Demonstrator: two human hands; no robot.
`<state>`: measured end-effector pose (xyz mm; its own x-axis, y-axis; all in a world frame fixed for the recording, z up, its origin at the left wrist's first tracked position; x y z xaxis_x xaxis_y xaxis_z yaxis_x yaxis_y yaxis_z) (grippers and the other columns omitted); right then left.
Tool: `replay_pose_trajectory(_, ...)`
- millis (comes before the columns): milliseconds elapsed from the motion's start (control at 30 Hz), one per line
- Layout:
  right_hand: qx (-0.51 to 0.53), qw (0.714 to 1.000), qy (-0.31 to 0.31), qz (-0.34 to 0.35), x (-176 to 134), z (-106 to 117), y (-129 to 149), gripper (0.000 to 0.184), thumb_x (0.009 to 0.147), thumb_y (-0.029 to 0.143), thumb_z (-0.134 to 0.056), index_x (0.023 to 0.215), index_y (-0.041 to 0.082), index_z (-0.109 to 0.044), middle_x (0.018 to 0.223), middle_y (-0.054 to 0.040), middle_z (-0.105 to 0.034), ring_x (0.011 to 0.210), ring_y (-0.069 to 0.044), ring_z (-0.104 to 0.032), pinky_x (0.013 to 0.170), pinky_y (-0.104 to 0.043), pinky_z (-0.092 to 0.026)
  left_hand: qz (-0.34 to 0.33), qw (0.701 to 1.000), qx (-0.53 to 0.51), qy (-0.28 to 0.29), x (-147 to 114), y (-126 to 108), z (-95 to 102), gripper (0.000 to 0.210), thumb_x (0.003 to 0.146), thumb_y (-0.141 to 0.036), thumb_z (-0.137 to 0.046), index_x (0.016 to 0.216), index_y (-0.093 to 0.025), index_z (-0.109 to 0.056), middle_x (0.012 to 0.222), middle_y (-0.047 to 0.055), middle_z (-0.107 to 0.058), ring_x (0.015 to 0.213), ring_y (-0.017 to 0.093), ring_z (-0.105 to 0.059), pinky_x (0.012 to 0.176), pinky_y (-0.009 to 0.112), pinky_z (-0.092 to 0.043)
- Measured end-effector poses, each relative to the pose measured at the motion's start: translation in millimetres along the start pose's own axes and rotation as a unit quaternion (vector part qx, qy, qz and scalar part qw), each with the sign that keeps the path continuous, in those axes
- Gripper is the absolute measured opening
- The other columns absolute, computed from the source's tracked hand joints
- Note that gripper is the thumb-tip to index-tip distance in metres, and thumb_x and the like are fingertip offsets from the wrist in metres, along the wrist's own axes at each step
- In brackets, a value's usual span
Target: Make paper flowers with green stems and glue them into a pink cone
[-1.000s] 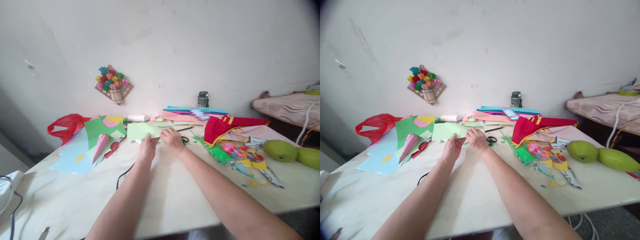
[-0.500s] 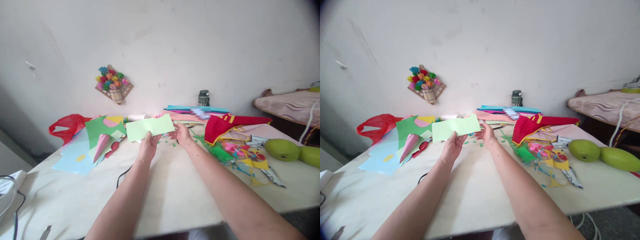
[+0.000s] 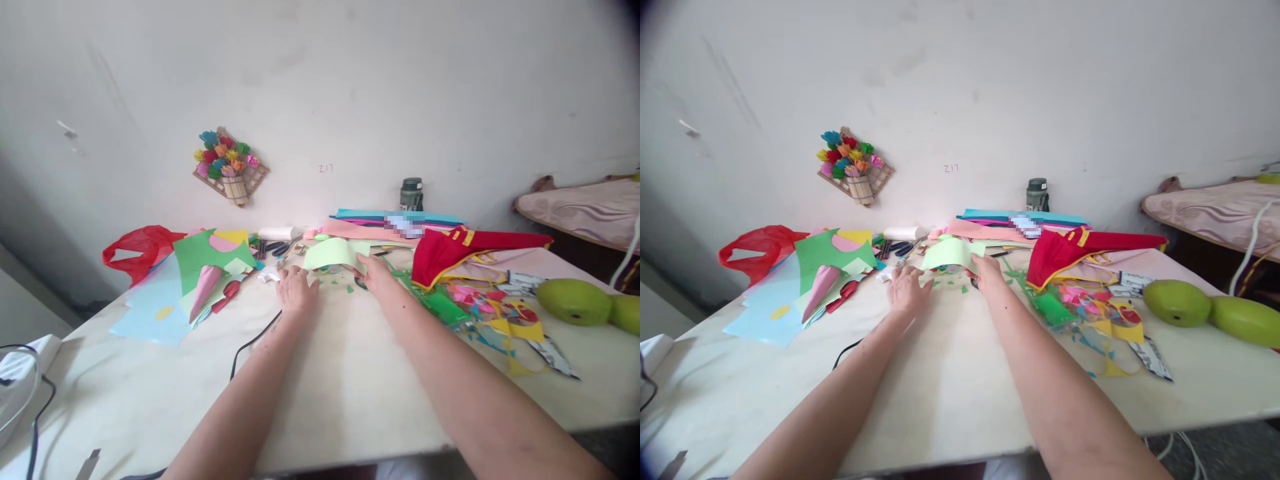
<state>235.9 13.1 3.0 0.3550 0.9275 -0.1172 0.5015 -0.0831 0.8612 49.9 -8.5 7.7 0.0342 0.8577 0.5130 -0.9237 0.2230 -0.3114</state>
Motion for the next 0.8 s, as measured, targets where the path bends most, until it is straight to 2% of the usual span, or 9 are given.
replay_pose_trajectory(100, 0.040, 0.999, -0.011, -0.006, 4, 2, 0, 0.009, 0.072, 0.011, -0.056, 0.080, 0.015, -0.055, 0.057, 0.0006, -0.062, 0.046, -0.012, -0.058, 0.037, -0.019, -0.045, 0.016, 0.993, 0.110, 0.040, 5, 9, -5.5, 0.028, 0.076, -0.035, -0.050, 0.092, -0.018, -0.065, 0.110, 0.012, -0.057, 0.113, 0.034, -0.037, 0.083, 0.048, -0.039)
replay_pose_trajectory(200, 0.059, 0.998, -0.021, -0.014, 4, 2, 2, 0.009, 0.072, 0.010, -0.054, 0.079, 0.015, -0.054, 0.059, 0.0007, -0.062, 0.045, -0.011, -0.057, 0.037, -0.019, -0.045, 0.008, 0.987, 0.134, 0.085, 9, 21, -9.2, 0.027, 0.081, -0.018, -0.038, 0.088, -0.013, -0.064, 0.100, 0.014, -0.059, 0.112, 0.032, -0.038, 0.080, 0.041, -0.042)
replay_pose_trajectory(300, 0.085, 0.995, -0.038, -0.024, 2, 2, 4, 0.008, 0.072, 0.009, -0.055, 0.077, 0.016, -0.053, 0.060, 0.0018, -0.062, 0.044, -0.011, -0.057, 0.037, -0.019, -0.044, -0.021, 0.987, 0.128, 0.099, 10, 34, -5.6, 0.030, 0.078, -0.007, -0.034, 0.086, -0.014, -0.062, 0.098, 0.012, -0.059, 0.112, 0.026, -0.039, 0.079, 0.033, -0.043)
replay_pose_trajectory(467, 0.122, 0.991, -0.043, -0.033, 0, 4, 11, 0.011, 0.073, 0.007, -0.054, 0.077, 0.017, -0.052, 0.061, 0.0026, -0.061, 0.044, -0.010, -0.056, 0.037, -0.019, -0.045, -0.067, 0.984, 0.117, 0.113, 9, 57, 7.7, 0.034, 0.078, -0.007, -0.034, 0.099, -0.021, -0.057, 0.105, 0.007, -0.058, 0.111, 0.020, -0.042, 0.077, 0.028, -0.045)
replay_pose_trajectory(600, 0.133, 0.990, -0.041, -0.028, -2, 5, 15, 0.010, 0.074, 0.007, -0.053, 0.077, 0.017, -0.053, 0.059, 0.0031, -0.060, 0.043, -0.009, -0.055, 0.036, -0.017, -0.043, -0.120, 0.978, 0.123, 0.117, 9, 76, 13.6, 0.036, 0.079, -0.009, -0.034, 0.108, -0.018, -0.054, 0.103, 0.009, -0.059, 0.111, 0.020, -0.044, 0.083, 0.029, -0.044)
replay_pose_trajectory(800, 0.117, 0.993, 0.021, -0.002, -4, 4, 14, 0.007, 0.076, 0.011, -0.053, 0.080, 0.016, -0.055, 0.060, 0.0010, -0.062, 0.045, -0.010, -0.055, 0.035, -0.017, -0.041, -0.238, 0.959, 0.109, 0.108, 10, 102, 24.1, 0.039, 0.075, -0.008, -0.036, 0.108, -0.017, -0.055, 0.106, 0.010, -0.059, 0.106, 0.018, -0.049, 0.089, 0.032, -0.042)
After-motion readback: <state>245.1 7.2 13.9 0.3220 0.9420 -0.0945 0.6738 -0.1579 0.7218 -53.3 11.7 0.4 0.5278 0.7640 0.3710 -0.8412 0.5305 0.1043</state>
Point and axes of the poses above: each hand's wrist, its own x-axis towards the middle knuckle, its own z-axis out of the back of the hand, y = z × x, the point moved 1 cm from there along x, towards the middle knuckle
